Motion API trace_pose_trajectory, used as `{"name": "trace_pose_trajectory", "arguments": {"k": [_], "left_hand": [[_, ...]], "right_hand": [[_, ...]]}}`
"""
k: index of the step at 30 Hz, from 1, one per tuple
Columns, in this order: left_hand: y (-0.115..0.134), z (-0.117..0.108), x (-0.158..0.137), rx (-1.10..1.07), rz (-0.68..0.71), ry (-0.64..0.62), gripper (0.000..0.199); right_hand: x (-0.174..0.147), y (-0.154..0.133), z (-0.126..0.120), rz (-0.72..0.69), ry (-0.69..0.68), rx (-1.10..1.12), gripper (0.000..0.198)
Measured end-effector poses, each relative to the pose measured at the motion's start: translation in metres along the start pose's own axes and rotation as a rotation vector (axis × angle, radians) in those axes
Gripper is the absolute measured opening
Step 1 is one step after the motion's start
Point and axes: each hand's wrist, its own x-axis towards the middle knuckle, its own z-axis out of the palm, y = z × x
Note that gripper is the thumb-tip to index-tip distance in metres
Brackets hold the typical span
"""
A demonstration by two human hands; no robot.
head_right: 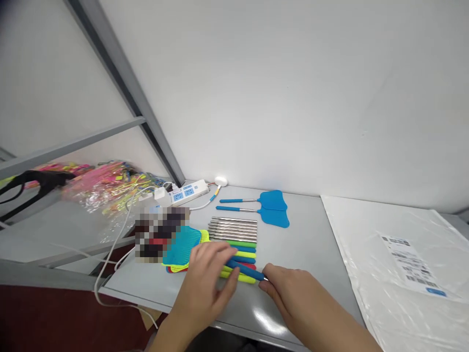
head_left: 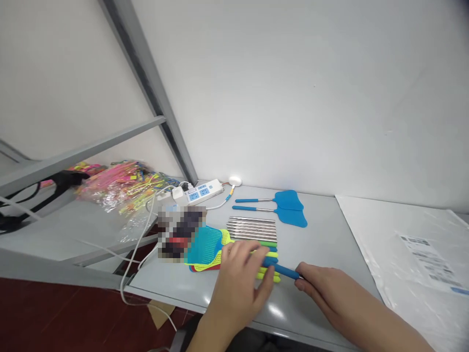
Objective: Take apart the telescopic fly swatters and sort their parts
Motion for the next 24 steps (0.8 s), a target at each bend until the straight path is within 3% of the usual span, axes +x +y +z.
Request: {"name": "trace_pose_trajectory", "arguments": {"k": [3,6,11,14,17,22,24], "left_hand": [[0.017,0.019,0.011,0.294,0.172,-0.245,0.019],[0.029,0.031,0.013,0.383,0.219,-0.383,0.028],[0.047,0.021,-0.001,0.372,0.076,-0.578,0.031],[0.058,0.006,-0.009,0.291,-0.064,-0.661,0.032],[0.062,-0.007,-0.012,0.068,-0.154,-0.728,0.04],[0.062,-0.019,-0.014,-0.208,-0.183,-0.947,0.05],[0.064,-0.016,-0.016,-0.148,-0.153,-0.882,0.048]], "right_hand": [[-0.008,0.01,-0.011,-0.042,-0.003,-0.071,0.033],[-0.016,0.017,-0.017,-0.101,-0.037,-0.171,0.032],[-0.033,0.025,-0.011,-0.296,-0.027,-0.492,0.022],[-0.036,0.024,-0.008,-0.481,-0.002,-0.704,0.016],[-0.037,0.017,-0.012,-0.612,-0.009,-0.884,0.014],[-0.04,0.008,-0.023,-0.674,-0.078,-0.951,0.018],[-0.041,0.006,-0.028,-0.661,-0.105,-0.929,0.013]]}}
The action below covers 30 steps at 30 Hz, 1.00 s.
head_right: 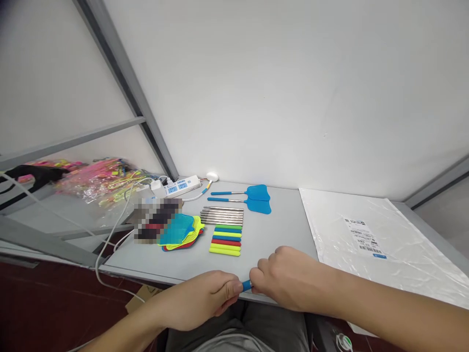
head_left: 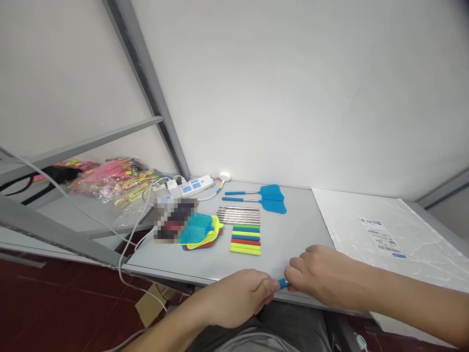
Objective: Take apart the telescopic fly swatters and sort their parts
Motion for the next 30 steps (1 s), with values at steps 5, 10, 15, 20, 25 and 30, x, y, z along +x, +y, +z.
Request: {"name": "trace_pose_trajectory", "arguments": {"k": [5,10,15,20,25,30], "left_hand": [[0.011,0.015,0.016,0.61,-0.049,0.452,0.028],[0.027,0.015,0.03,0.916,0.23,0.575,0.01],[0.027,0.007,0.056,1.026,0.391,0.513,0.014],[0.021,-0.006,0.075,1.063,0.409,0.444,0.025],[0.012,-0.023,0.06,1.032,0.373,0.287,0.019],[0.0,-0.048,0.037,0.882,0.241,0.165,0.028]], "right_hand": [[-0.004,0.0,-0.019,0.316,0.019,0.316,0.022],[-0.012,-0.009,-0.035,0.518,-0.01,0.823,0.035],[-0.029,0.004,-0.02,0.557,0.036,0.967,0.036],[-0.034,0.012,-0.007,0.574,0.081,1.047,0.039],[-0.015,0.005,-0.005,0.543,0.048,0.922,0.04],[0.015,0.008,0.0,0.45,0.09,0.514,0.031]]}}
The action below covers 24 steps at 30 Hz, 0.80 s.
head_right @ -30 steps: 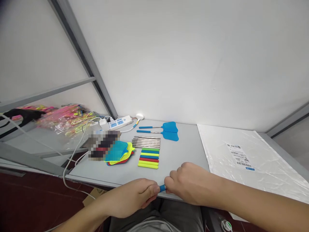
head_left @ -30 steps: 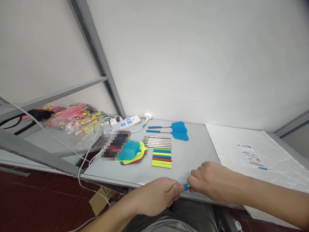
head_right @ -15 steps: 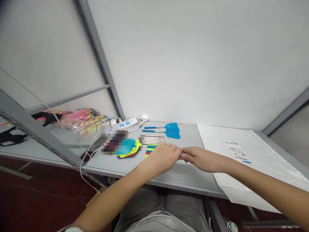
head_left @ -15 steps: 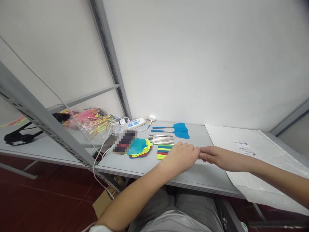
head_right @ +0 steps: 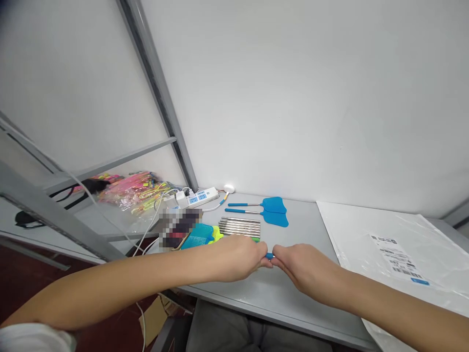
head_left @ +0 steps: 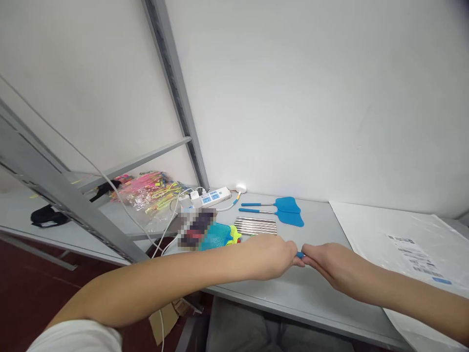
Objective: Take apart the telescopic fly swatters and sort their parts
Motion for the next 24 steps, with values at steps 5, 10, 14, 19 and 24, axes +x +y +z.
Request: {"name": "trace_pose_trajectory", "arguments": {"k": [5,10,14,19,24], "left_hand": [[-0.02,-0.013,-0.016,-0.449,-0.125,-0.18,0.039],[-0.036,-0.008,-0.023,-1.118,-0.172,-0.453,0.048],[-0.037,0.003,-0.02,-1.659,-0.304,-0.785,0.052],[-0.043,0.027,-0.03,-1.836,-0.305,-0.994,0.047],[-0.059,0.059,-0.047,-1.977,-0.373,-0.742,0.047]], "right_hand": [[0.025,0.002,0.005,-0.23,0.05,-0.379,0.017],[0.037,0.003,0.004,-0.447,0.128,-0.581,0.015],[0.04,-0.004,0.015,-0.5,0.235,-0.623,0.024],[0.013,0.036,0.014,-0.484,0.259,-0.579,0.031],[-0.053,0.139,-0.024,0.051,0.441,-0.481,0.058]]}}
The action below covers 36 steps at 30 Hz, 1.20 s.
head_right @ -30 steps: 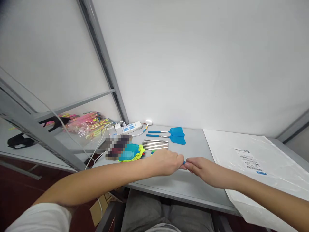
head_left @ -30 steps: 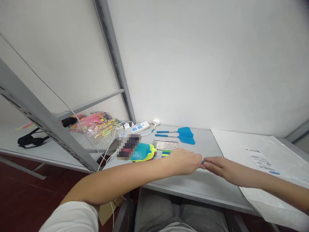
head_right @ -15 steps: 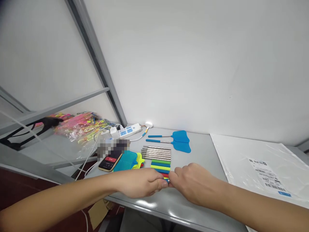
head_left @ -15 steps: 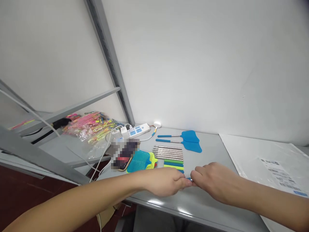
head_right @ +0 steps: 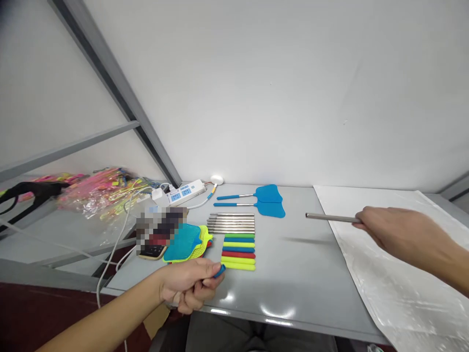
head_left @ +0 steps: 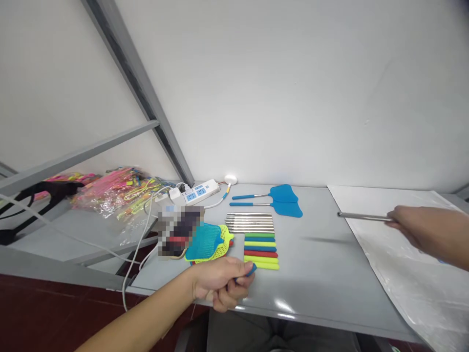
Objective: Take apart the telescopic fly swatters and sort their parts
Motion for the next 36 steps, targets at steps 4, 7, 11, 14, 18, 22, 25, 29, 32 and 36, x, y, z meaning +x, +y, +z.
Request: {"name": "trace_pose_trajectory", "arguments": {"k": [4,7,11,14,18,22,25,29,32,36], "left_hand": [[-0.008,0.018,0.026,0.167,0.481,0.211,0.046],[-0.021,0.036,0.046,0.393,0.822,0.467,0.048],[-0.053,0.039,0.061,0.489,0.974,0.714,0.045],[-0.075,0.034,0.069,0.525,1.005,0.923,0.028],[-0.089,0.025,0.07,0.799,0.913,1.044,0.011],[-0.09,0.017,0.061,0.974,0.896,1.104,0.009],[-0.088,0.015,0.056,1.126,0.9,1.171,0.006],[-0.086,0.018,0.056,1.291,0.874,1.264,0.003],[-0.082,0.019,0.058,1.376,0.846,1.336,0.009],[-0.077,0.016,0.065,1.454,0.806,1.4,0.012]], "right_hand": [[-0.021,-0.006,0.007,0.218,-0.062,0.094,0.056],[-0.025,-0.052,0.027,0.149,-0.085,0.185,0.04],[-0.036,-0.093,0.053,0.193,-0.038,0.28,0.028],[-0.045,-0.113,0.066,0.327,-0.008,0.37,0.027],[-0.046,-0.136,0.08,0.463,0.036,0.529,0.028],[-0.043,-0.143,0.085,0.531,0.039,0.615,0.03],[-0.042,-0.142,0.084,0.54,0.036,0.622,0.032],[-0.043,-0.142,0.084,0.548,0.025,0.63,0.031],[-0.045,-0.142,0.088,0.568,0.023,0.644,0.031],[-0.046,-0.139,0.091,0.609,-0.007,0.705,0.031]]}}
